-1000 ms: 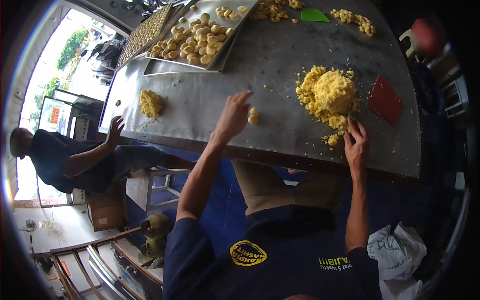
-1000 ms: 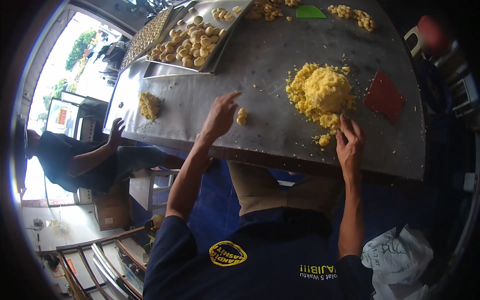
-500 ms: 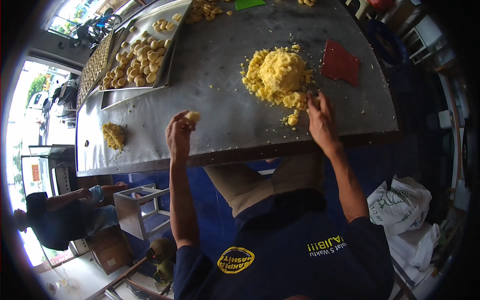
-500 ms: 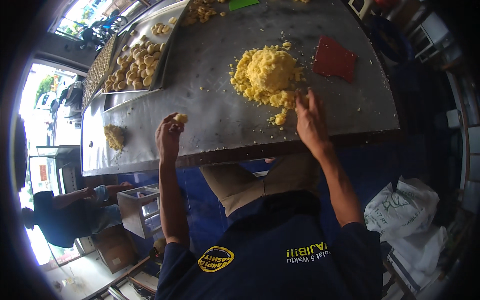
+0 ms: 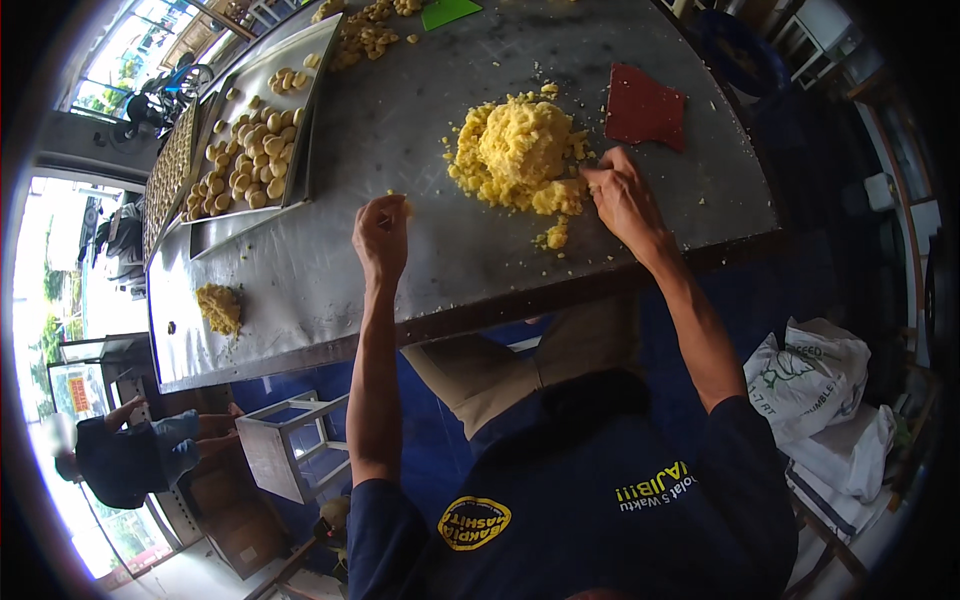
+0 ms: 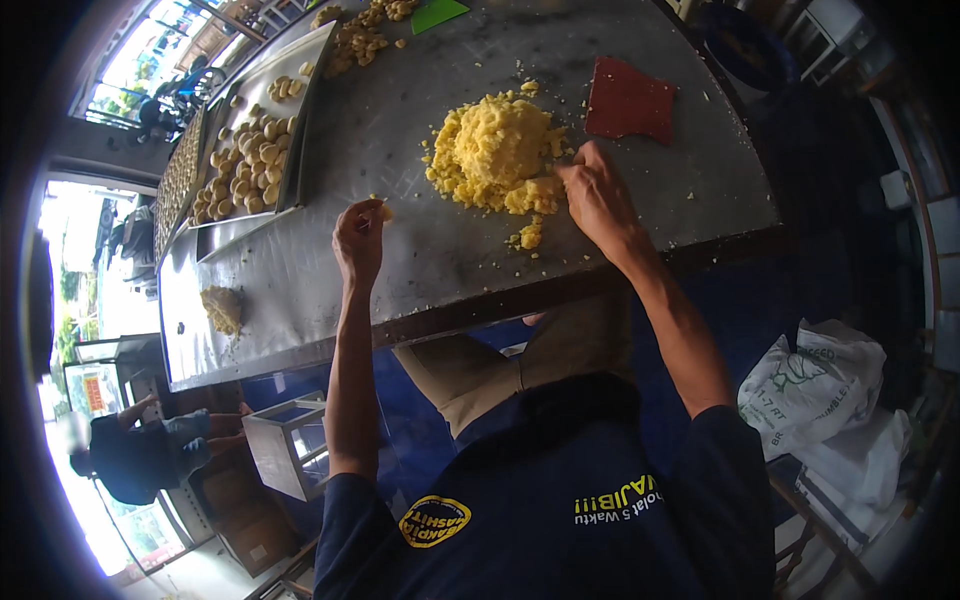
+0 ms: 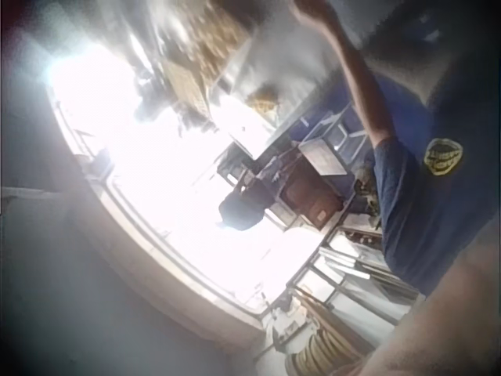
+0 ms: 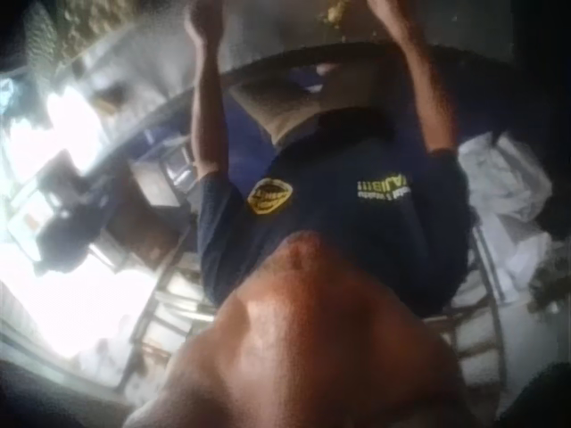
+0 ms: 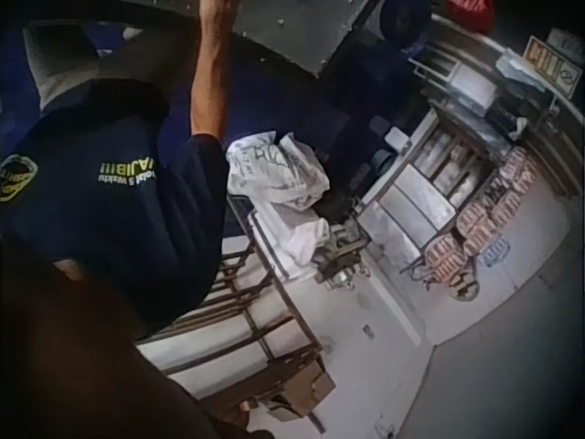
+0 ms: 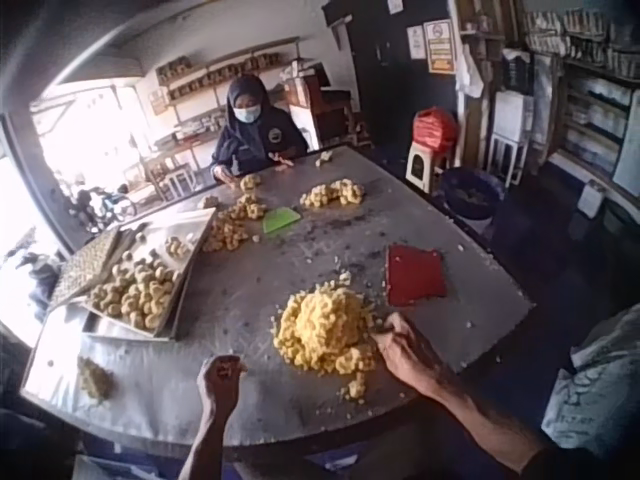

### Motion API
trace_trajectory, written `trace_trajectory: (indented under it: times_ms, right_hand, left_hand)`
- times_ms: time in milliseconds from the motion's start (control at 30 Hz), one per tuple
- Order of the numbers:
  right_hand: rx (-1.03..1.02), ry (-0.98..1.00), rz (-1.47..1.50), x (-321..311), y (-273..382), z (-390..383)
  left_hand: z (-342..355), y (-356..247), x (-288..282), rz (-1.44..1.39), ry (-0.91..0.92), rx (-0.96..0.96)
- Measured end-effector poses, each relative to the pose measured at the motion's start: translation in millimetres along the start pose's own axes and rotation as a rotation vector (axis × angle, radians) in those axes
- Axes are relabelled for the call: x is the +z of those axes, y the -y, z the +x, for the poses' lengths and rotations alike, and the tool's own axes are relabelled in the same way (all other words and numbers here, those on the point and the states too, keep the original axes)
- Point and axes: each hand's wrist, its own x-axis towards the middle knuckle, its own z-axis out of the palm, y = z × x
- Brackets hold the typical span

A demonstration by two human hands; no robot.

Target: The person takes small pieces of yellow dough from a pile and rolls them into balls by hand, placing the finished balls onto a metal tray.

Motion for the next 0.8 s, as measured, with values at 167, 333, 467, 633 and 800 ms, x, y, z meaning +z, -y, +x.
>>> trace_trajectory:
  times_ms: [167,333,467,633,800]
  right_hand:
    - [0.036,-0.125,-0.161,12.5,31.7,-43.1]
    - [0.202,-0.106,0.181,0.1,23.0,-34.5]
    - [0.138,-0.169,0.079,20.8,18.0,-13.2]
    - [0.15,0.101,0.068,-13.0,15.3,4.7]
    - [0.147,0.025,-0.087,-4.6,20.0,-35.6]
  left_hand:
    - [-13.4,17.2,-10.2,0.071,0.016,-0.08]
    - [-7.8,-2.4,-16.9,-0.241,0.059,-0.219]
    - [-1.7,16.6,-10.1,0.105,0.039,0.072]
    - [-22.3,3.4,-23.5,0.277,0.162,0.244]
    - [-71.5,-3.9,-43.1,0.357,0.165,0.369]
